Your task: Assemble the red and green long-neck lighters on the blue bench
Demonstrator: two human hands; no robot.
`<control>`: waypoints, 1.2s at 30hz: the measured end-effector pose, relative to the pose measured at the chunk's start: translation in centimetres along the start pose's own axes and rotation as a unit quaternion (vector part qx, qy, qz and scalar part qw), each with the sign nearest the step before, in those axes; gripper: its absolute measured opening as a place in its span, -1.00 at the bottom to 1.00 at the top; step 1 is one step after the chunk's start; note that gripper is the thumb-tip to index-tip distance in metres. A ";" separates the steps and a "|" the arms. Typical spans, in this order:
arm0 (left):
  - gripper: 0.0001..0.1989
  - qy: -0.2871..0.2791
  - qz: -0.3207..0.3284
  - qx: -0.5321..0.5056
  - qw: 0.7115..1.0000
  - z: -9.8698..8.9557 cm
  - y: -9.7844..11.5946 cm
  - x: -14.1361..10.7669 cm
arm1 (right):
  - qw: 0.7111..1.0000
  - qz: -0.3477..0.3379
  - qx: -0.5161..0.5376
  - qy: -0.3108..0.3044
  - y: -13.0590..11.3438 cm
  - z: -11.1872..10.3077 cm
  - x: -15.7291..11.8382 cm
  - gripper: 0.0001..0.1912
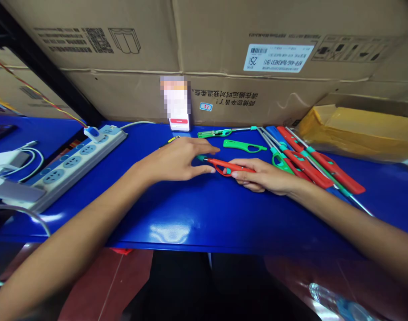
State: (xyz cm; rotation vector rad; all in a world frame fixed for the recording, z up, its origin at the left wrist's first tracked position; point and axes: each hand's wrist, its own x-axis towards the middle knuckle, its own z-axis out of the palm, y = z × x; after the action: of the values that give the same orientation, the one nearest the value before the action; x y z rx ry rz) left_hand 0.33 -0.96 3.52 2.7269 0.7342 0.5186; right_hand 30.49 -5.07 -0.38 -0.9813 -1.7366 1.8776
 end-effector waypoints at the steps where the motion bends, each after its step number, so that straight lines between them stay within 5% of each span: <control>1: -0.50 0.000 -0.015 0.011 1.000 -0.4 -0.1 -0.2 | 1.000 0.001 0.012 -0.005 0.0 0.0 0.0 -0.64; 8: -0.69 -0.046 -0.043 -0.030 0.998 -2.2 -1.6 -0.6 | 0.998 0.002 0.061 -0.019 0.2 -0.3 0.1 -0.67; 24: -0.81 0.049 -0.084 -0.141 0.985 -0.4 -1.0 0.0 | 0.997 0.011 0.065 -0.025 0.5 -0.7 0.1 -0.62; 36: -0.78 0.016 -0.061 -0.120 0.991 -0.4 -0.5 0.1 | 1.000 -0.017 0.017 -0.012 0.3 -0.2 0.0 -0.63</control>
State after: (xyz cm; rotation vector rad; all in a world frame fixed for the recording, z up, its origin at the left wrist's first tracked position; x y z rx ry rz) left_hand 0.06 -0.44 3.76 2.4406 0.7849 0.5846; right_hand 30.74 -4.96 -0.65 -0.9154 -1.7169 1.8991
